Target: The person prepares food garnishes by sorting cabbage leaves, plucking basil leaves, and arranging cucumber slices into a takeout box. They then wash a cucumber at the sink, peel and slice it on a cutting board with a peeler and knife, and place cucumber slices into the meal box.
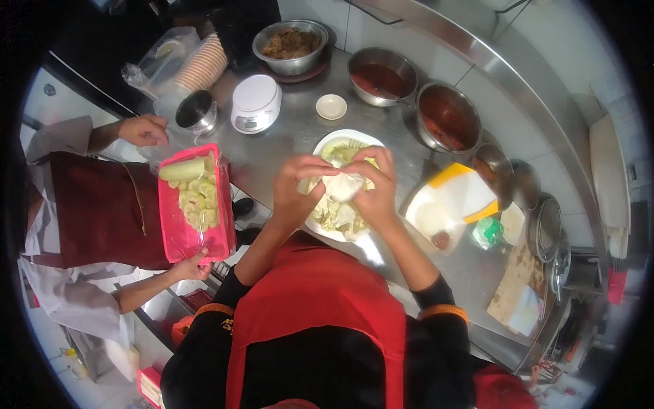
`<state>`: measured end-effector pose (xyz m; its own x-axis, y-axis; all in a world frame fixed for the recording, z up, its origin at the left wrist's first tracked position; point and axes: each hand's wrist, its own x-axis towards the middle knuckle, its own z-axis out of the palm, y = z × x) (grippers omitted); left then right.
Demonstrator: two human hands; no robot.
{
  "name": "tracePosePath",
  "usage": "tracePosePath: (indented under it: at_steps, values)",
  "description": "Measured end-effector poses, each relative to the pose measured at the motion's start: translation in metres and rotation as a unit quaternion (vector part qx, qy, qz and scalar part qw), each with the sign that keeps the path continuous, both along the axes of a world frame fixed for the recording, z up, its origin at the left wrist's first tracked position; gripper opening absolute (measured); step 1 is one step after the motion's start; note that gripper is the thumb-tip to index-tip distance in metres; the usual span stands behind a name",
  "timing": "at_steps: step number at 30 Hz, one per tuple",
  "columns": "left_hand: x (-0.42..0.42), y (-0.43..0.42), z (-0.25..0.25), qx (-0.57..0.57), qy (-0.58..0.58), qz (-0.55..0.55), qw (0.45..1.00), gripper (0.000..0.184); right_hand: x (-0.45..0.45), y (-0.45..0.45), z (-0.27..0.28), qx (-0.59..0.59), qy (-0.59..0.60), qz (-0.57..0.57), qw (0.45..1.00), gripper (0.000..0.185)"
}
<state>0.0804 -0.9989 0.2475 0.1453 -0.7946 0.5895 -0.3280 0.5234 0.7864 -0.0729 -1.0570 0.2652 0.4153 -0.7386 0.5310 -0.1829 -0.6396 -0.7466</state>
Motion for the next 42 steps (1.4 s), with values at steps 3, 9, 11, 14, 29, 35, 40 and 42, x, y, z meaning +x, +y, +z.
tracePosePath:
  at_steps: [3, 9, 11, 14, 29, 35, 40, 42]
  values:
    - [-0.003, 0.008, -0.015, -0.069, 0.041, 0.027, 0.996, 0.039, -0.002, -0.007, -0.008, -0.188, -0.068, -0.022, 0.98, 0.017]
    - [-0.002, 0.018, -0.006, 0.242, 0.549, -0.282, 0.749, 0.045, -0.002, 0.004, -0.009, -0.215, -0.176, 0.003, 0.961, 0.017]
    - [-0.003, 0.019, 0.006, 0.222, 0.653, -0.355, 0.631, 0.049, -0.006, 0.01, -0.012, -0.209, -0.148, 0.007, 0.967, 0.017]
    - [0.0, 0.016, 0.012, 0.233, 0.595, -0.314, 0.702, 0.059, -0.008, 0.014, -0.013, -0.198, -0.11, 0.012, 0.974, 0.017]
    - [0.006, 0.006, 0.015, 0.202, 0.433, -0.304, 0.824, 0.076, -0.016, 0.033, -0.022, -0.198, -0.052, -0.062, 0.977, 0.02]
    - [0.019, 0.009, 0.003, 0.37, 0.341, -0.168, 0.848, 0.057, -0.017, 0.028, -0.038, -0.024, -0.052, -0.012, 0.998, 0.024]
    - [0.051, 0.037, -0.062, 0.339, 0.312, -0.175, 0.87, 0.031, -0.058, 0.032, -0.084, 0.322, 0.038, -0.16, 0.932, 0.021]
    - [0.061, 0.054, -0.067, 0.331, 0.32, -0.144, 0.876, 0.025, -0.073, 0.036, -0.08, 0.399, -0.004, -0.156, 0.904, 0.035]
